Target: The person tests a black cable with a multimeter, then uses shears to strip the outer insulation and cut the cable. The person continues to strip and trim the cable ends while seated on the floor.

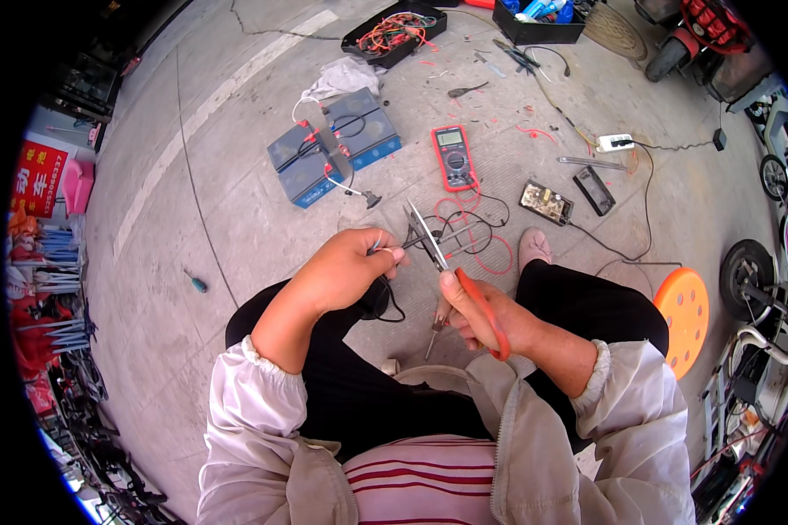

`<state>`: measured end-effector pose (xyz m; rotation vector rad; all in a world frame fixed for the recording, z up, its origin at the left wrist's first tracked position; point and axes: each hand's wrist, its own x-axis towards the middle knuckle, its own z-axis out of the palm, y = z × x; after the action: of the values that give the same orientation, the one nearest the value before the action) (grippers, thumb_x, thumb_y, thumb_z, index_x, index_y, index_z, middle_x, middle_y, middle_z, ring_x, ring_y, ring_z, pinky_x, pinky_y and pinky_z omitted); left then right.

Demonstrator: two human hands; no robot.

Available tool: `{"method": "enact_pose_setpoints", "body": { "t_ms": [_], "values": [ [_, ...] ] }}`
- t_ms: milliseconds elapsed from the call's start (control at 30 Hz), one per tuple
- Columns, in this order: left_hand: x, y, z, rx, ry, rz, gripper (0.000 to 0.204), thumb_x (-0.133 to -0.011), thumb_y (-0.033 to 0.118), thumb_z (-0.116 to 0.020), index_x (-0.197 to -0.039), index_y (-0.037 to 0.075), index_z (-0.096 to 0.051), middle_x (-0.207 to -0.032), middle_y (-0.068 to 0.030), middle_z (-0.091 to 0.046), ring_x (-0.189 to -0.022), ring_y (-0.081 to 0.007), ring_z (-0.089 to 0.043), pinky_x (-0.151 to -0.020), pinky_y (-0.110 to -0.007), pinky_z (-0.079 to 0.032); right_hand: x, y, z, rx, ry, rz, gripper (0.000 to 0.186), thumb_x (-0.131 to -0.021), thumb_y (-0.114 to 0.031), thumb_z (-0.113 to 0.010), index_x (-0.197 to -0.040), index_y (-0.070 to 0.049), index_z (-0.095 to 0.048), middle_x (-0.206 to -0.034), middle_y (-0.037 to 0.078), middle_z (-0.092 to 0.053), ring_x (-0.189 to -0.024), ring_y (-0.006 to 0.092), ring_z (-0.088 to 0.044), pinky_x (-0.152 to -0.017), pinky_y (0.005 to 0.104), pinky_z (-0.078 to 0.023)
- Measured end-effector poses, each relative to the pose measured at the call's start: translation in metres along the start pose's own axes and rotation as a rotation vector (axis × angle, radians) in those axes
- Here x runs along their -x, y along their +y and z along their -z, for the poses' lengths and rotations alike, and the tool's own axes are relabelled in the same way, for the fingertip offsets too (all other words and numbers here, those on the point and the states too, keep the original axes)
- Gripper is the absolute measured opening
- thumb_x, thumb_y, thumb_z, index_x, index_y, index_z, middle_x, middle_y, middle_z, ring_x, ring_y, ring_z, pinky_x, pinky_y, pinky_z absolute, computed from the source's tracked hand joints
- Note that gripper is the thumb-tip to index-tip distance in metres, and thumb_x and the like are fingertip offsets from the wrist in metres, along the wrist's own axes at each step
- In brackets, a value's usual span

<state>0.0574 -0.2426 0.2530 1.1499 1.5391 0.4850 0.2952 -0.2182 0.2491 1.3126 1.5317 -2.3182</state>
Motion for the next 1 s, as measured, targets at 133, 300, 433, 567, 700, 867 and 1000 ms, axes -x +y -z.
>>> {"method": "enact_pose_setpoints", "body": {
  "t_ms": [133,300,433,567,700,867,1000],
  "values": [
    [0.0008,0.0045,-0.0016,0.000,-0.011,0.021,0.023,-0.093,0.023,-0.060,-0.095,0.001,-0.066,-0.078,-0.0030,-0.066,-0.073,-0.0121,-0.056,-0.070,-0.028,-0.045,0.0005,0.0015,0.0012,0.028,0.006,0.002,0.075,-0.092,-0.074,-0.029,-0.085,-0.003,-0.054,-0.060,-0.004,-0.035,-0.051,0.0076,-0.037,-0.047,0.0253,-0.039],
    [0.0001,0.0037,-0.0017,0.012,-0.013,0.032,0.023,-0.093,0.023,-0.060,-0.095,0.001,-0.066,-0.078,-0.0028,-0.066,-0.073,-0.0114,-0.055,-0.070,-0.028,-0.045,-0.0031,0.0055,0.0033,0.056,0.025,0.051,0.084,-0.083,-0.084,-0.030,-0.079,-0.003,-0.052,-0.060,0.001,-0.043,-0.046,0.0106,-0.047,-0.045,0.0256,-0.044],
    [0.0017,0.0074,-0.0017,-0.004,-0.017,0.046,0.023,-0.093,0.022,-0.060,-0.094,0.001,-0.066,-0.078,-0.0029,-0.066,-0.073,-0.0112,-0.055,-0.070,-0.027,-0.045,-0.0034,0.0075,0.0028,0.069,0.037,0.061,0.085,-0.083,-0.085,-0.029,-0.079,-0.003,-0.053,-0.059,0.001,-0.043,-0.048,0.0109,-0.048,-0.046,0.0256,-0.044],
    [0.0015,0.0057,-0.0016,-0.001,-0.015,0.033,0.022,-0.093,0.022,-0.059,-0.094,0.001,-0.066,-0.078,-0.0029,-0.066,-0.074,-0.0113,-0.055,-0.070,-0.027,-0.045,-0.0030,0.0068,0.0021,0.080,0.041,0.060,0.086,-0.083,-0.085,-0.029,-0.080,-0.003,-0.054,-0.059,0.001,-0.043,-0.049,0.0111,-0.049,-0.046,0.0259,-0.044],
    [0.0004,0.0026,-0.0024,0.008,-0.014,0.011,0.022,-0.093,0.021,-0.059,-0.094,0.001,-0.067,-0.078,-0.0028,-0.066,-0.074,-0.0114,-0.055,-0.071,-0.028,-0.045,-0.0041,0.0074,0.0031,0.098,0.035,0.056,0.088,-0.083,-0.085,-0.027,-0.080,-0.002,-0.055,-0.061,0.002,-0.044,-0.051,0.0117,-0.049,-0.047,0.0267,-0.044],
    [0.0018,0.0045,-0.0020,-0.001,-0.012,0.023,0.022,-0.093,0.021,-0.059,-0.094,0.001,-0.067,-0.078,-0.0030,-0.065,-0.075,-0.0119,-0.056,-0.071,-0.027,-0.045,-0.0047,0.0066,0.0031,0.137,0.042,0.087,0.090,-0.084,-0.085,-0.025,-0.081,0.000,-0.055,-0.064,0.004,-0.045,-0.054,0.0132,-0.050,-0.048,0.0277,-0.044],
    [0.0007,0.0003,-0.0012,0.004,-0.024,0.013,0.022,-0.093,0.021,-0.059,-0.094,0.001,-0.067,-0.079,-0.0033,-0.065,-0.075,-0.0121,-0.056,-0.072,-0.028,-0.045,-0.0038,0.0049,0.0028,0.127,0.029,0.059,0.092,-0.083,-0.086,-0.025,-0.083,0.001,-0.056,-0.065,0.004,-0.046,-0.055,0.0139,-0.051,-0.049,0.0279,-0.046]
  ]
}}
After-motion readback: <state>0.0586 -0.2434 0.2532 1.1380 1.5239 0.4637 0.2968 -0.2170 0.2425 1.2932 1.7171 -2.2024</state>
